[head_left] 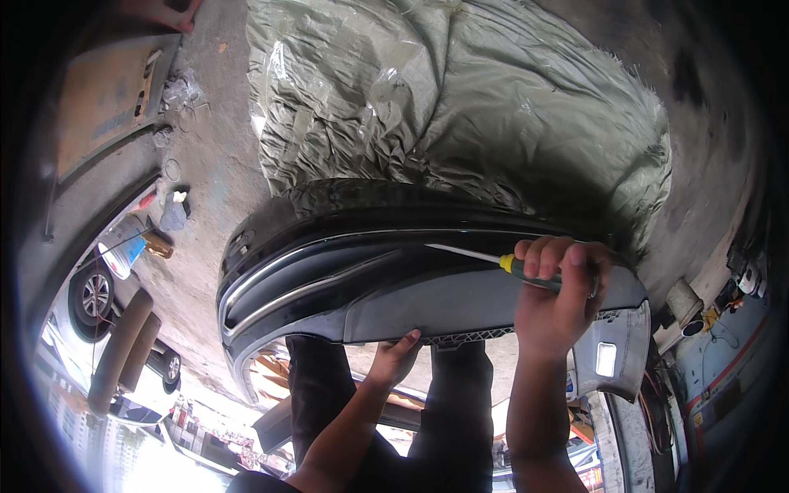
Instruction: The person uses a flathead screwdriver to pry and separate a plastic trim piece from a car bumper. They work along the edge of the bumper, applying pressure to release clips and detach the trim.
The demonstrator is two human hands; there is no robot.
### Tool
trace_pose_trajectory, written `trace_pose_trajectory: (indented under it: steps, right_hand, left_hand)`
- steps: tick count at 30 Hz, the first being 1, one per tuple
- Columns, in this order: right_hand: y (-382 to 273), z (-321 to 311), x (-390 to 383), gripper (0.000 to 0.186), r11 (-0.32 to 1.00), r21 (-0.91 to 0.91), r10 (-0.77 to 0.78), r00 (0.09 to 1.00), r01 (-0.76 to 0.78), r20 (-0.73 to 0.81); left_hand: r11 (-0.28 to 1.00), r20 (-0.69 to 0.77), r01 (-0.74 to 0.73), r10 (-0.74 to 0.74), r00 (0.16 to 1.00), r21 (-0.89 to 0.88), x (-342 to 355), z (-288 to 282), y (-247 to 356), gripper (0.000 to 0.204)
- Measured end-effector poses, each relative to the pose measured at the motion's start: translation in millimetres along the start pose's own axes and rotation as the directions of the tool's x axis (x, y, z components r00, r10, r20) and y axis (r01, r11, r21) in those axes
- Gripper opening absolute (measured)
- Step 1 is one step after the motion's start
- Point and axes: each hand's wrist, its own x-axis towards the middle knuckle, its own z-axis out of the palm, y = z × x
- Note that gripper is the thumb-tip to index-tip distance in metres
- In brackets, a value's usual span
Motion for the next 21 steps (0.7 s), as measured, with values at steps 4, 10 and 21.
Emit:
trace_pose_trajectory:
  steps: [4,10,21]
  right_hand:
    - [6,3,6,0.012,0.999,-0.054,0.002,1.0,-0.004,-0.024]
    - [1,-17,9,0.009,0.978,-0.205,-0.038,0.999,0.034,-0.016]
    - [-3,-40,-4,0.02,0.993,0.015,0.118,0.979,-0.117,-0.166]
  left_hand:
    - [0.999,-0.004,0.002,-0.002,1.0,-0.038,-2,-3,-3,0.033]
    - [0.996,-0.013,0.085,-0.085,0.996,-0.019,-9,-23,-13,0.033]
    - [0.993,0.101,0.116,-0.115,0.988,-0.001,-16,-64,-32,0.026]
